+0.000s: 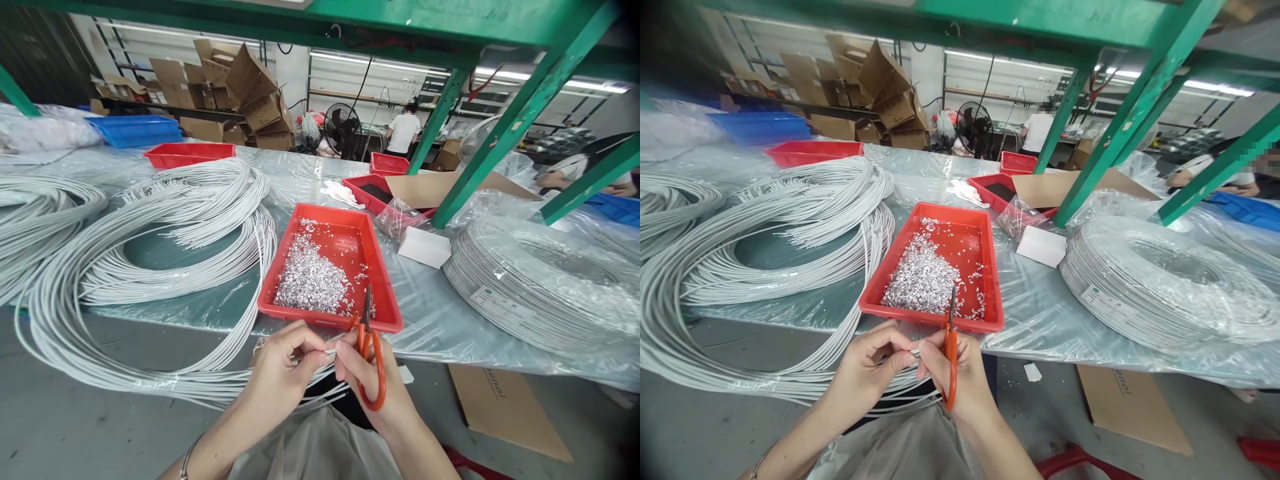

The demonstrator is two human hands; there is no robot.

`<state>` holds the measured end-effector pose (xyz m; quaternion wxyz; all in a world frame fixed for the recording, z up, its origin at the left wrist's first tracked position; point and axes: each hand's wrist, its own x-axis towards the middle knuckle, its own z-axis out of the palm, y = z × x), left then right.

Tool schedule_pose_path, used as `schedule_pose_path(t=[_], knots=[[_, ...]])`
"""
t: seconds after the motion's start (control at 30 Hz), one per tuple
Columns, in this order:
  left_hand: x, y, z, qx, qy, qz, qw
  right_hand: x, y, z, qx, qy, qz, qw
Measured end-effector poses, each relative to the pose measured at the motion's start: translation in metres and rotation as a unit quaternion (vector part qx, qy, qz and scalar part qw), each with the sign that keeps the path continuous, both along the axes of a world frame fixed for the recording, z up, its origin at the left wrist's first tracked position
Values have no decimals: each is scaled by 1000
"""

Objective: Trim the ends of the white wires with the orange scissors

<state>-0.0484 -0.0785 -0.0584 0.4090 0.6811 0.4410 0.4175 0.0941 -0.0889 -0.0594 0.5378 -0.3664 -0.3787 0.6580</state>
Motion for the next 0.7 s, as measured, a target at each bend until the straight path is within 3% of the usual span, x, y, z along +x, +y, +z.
schedule_pose_path(t=[0.23,0.43,0.57,0.7], knots=[[2,2,2,-70,-134,-7,988,-8,2,-4,-53,81,70,993],[0,3,0,-187,-195,-42,962,-3,4,-3,10,20,19,1000],[0,3,1,-190,-191,-48,962,1,5,1,40,-31,-9,999],[-3,1,5,-143,-148,-75,976,1,6,4,18,-18,22,999]])
